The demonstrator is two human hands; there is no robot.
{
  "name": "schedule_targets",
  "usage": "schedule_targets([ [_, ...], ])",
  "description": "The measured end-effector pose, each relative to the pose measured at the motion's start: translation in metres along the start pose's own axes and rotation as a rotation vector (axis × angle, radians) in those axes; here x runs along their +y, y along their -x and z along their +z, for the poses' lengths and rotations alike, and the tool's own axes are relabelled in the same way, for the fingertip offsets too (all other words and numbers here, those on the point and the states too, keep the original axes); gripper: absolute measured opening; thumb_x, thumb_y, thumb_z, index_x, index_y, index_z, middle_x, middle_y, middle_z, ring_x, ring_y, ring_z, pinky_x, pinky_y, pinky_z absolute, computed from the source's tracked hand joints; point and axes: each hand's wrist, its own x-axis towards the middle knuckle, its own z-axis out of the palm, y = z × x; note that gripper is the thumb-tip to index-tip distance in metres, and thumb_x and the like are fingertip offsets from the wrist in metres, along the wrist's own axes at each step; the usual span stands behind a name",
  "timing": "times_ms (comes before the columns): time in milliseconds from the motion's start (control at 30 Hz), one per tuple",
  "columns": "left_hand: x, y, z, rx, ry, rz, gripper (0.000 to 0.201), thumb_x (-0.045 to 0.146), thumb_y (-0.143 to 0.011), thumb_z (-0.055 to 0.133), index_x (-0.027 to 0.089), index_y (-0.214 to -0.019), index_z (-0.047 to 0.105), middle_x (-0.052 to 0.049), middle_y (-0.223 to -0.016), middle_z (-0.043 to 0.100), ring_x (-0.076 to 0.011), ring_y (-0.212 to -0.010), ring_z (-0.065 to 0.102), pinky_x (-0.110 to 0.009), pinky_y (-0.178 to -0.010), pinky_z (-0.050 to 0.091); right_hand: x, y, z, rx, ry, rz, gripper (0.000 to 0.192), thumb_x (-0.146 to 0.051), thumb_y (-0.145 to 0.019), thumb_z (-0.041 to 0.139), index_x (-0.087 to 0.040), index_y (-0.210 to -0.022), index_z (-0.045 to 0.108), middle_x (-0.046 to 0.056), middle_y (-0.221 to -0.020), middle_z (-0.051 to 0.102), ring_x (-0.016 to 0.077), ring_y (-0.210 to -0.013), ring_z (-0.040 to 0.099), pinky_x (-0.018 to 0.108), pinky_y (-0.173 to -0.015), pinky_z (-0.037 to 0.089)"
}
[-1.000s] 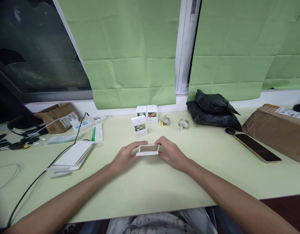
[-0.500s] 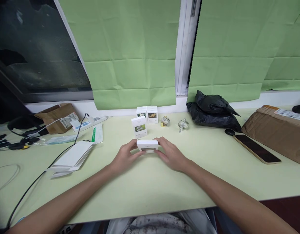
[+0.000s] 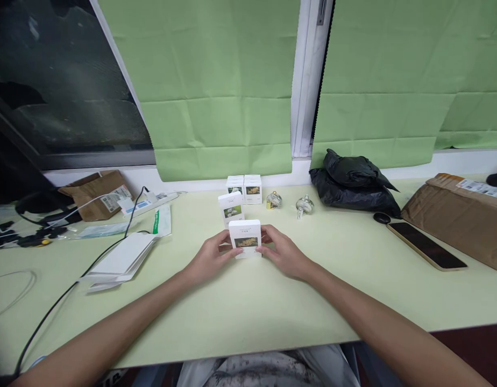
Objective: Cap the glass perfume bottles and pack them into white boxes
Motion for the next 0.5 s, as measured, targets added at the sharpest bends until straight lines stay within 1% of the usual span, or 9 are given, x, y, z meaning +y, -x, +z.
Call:
schedule_targets([
  [100,-0.002,0.001,-0.001,0.009,-0.035,0.002,0.042,0.039,-0.090,0.077,0.023,-0.127,0.064,-0.007,-0.126,0.073,-0.0250,-0.114,0.070,-0.042,-0.100,0.060,-0.002,0.002,-0.001,-0.006,0.030,-0.007,0.050,-0.030,-0.101,0.063,-0.031,-0.150,0.049,0.008,-0.145,0.062,0.0276,-0.124,0.064,0.050,-0.108,0.054],
  [167,-0.002,0.001,-0.003,0.009,-0.078,-0.004,0.037,0.040,-0.089,0.077,0.022,-0.120,0.066,-0.007,-0.119,0.074,-0.0250,-0.109,0.070,-0.042,-0.097,0.060,-0.001,0.003,-0.001,-0.020,0.038,0.001,0.053,-0.030,-0.100,0.065,-0.030,-0.150,0.048,0.009,-0.145,0.062,0.0285,-0.124,0.064,0.051,-0.107,0.054],
  [233,-0.001,0.002,-0.004,0.007,-0.108,-0.007,0.032,0.041,-0.090,0.076,0.021,-0.114,0.066,-0.006,-0.113,0.075,-0.0243,-0.104,0.070,-0.041,-0.094,0.059,0.003,0.004,-0.001,-0.047,0.038,0.019,0.054,-0.031,-0.097,0.069,-0.029,-0.147,0.050,0.009,-0.142,0.064,0.0295,-0.124,0.065,0.051,-0.106,0.054],
  [367,0.002,0.001,-0.006,-0.016,-0.084,-0.018,0.030,0.039,-0.091,0.077,0.021,-0.113,0.065,-0.005,-0.112,0.075,-0.0224,-0.102,0.070,-0.038,-0.093,0.057,0.013,0.003,0.001,-0.041,0.121,0.058,0.044,-0.032,-0.093,0.073,-0.025,-0.135,0.061,0.011,-0.135,0.066,0.0317,-0.123,0.064,0.052,-0.106,0.053],
  [500,0.001,0.000,-0.006,-0.046,-0.044,-0.033,0.030,0.038,-0.089,0.078,0.021,-0.111,0.065,-0.005,-0.110,0.075,-0.0222,-0.102,0.071,-0.036,-0.091,0.057,0.017,0.001,0.001,-0.028,0.186,0.083,0.043,-0.032,-0.092,0.074,-0.025,-0.134,0.063,0.011,-0.133,0.066,0.0316,-0.119,0.064,0.051,-0.104,0.052],
])
